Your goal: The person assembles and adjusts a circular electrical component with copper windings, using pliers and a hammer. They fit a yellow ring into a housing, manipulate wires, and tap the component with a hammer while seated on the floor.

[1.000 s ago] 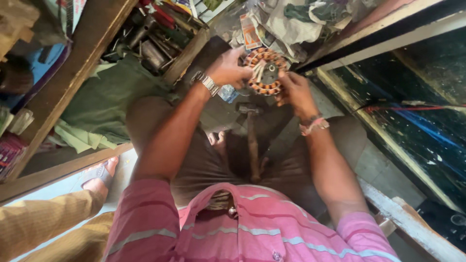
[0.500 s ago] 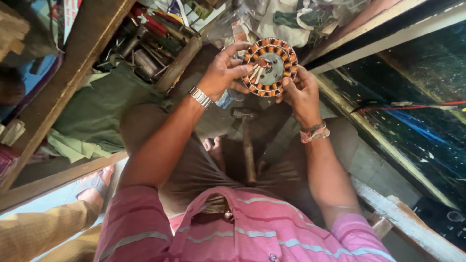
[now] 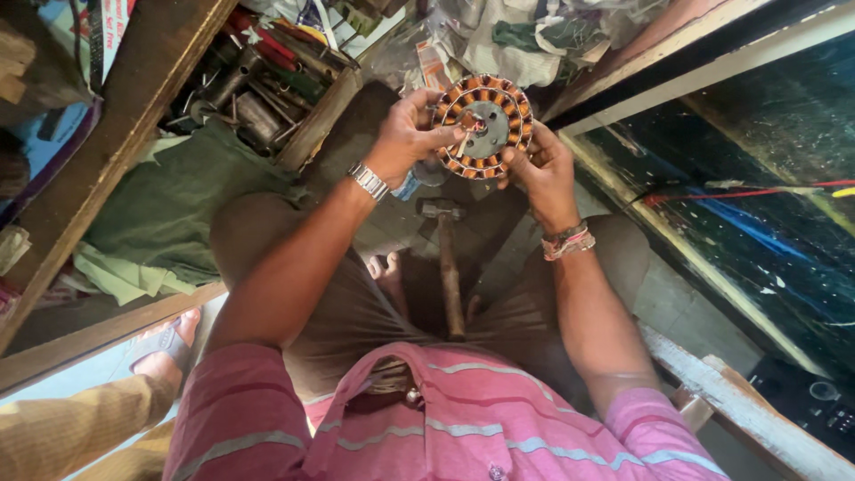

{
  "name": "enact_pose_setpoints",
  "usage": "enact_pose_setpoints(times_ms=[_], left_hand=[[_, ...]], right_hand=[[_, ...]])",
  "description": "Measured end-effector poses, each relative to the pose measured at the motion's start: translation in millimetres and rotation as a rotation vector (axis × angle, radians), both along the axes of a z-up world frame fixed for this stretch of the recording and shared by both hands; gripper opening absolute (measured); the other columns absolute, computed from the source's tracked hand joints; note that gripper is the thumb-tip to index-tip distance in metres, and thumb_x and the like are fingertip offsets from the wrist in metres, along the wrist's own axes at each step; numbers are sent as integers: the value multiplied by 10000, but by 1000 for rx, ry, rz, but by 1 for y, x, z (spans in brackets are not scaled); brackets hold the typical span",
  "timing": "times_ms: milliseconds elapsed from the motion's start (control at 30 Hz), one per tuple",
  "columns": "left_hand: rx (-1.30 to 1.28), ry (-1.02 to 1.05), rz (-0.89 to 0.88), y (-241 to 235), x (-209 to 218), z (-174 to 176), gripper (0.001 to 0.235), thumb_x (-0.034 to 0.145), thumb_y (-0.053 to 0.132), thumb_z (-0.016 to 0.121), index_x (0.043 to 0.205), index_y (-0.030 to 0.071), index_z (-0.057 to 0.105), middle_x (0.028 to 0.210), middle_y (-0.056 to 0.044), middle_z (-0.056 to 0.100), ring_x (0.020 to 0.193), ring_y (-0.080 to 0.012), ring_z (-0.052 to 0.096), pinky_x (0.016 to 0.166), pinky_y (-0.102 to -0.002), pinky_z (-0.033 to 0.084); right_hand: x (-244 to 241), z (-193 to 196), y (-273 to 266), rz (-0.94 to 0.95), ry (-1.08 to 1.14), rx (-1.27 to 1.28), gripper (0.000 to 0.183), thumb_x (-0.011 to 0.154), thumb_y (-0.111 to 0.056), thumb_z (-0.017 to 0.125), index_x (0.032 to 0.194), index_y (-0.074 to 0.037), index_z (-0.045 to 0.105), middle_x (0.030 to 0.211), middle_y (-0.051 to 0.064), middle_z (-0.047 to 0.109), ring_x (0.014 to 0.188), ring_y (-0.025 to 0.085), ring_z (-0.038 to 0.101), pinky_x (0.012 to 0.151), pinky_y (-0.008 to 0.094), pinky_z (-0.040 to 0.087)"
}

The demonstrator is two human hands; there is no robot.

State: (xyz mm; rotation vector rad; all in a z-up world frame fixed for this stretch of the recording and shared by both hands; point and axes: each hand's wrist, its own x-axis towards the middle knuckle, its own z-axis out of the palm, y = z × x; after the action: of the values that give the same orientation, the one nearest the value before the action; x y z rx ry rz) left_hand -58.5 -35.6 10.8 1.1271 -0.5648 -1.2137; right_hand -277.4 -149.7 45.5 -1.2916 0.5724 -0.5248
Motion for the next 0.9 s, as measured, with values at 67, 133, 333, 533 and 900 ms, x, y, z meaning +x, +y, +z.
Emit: enact_pose_setpoints(times_ms=[67,133,333,533,900], left_hand=[[-12,-12,20,1,-1,-4,541,835,101,840,1304,14,585,1023,-67,756,760,-105,671,588,-236,516],[-42,17,33,0,-1,-6,525,834,84,841,1293,26,593,1023,-61,761,791,-92,681,626,-231,537],[-143,26,45,-4,-4,-8,439,815,-16,832,1176,7,582,1012,-109,771,866,-140,752,776,-288,628],[-200,-54,92,-4,-6,-4,408,831,-43,829,1150,4,579,1025,-113,766,905,-142,738,803,-290,617],[-284,-207,-79,0,-5,17,591,855,-36,811,1357,18,504,1198,-44,695,1101,-103,675,968,-277,574]], right_hand=[[1,-2,1,6,-13,-10,468,1009,-105,729,1418,29,545,1056,54,704,816,102,680,662,257,593],[1,-4,1,4,-23,-6,494,1001,-99,734,1436,30,536,1084,57,705,830,102,680,660,256,591],[0,-7,0,17,-34,21,532,985,-108,742,1452,27,526,1137,56,715,848,99,682,652,249,582],[-1,-8,0,6,-12,-13,518,983,-108,750,1440,18,543,1150,50,718,874,96,687,667,240,582],[-4,-11,-2,-61,-18,-68,394,999,-43,737,1356,15,582,1127,62,707,912,126,701,745,276,622]])
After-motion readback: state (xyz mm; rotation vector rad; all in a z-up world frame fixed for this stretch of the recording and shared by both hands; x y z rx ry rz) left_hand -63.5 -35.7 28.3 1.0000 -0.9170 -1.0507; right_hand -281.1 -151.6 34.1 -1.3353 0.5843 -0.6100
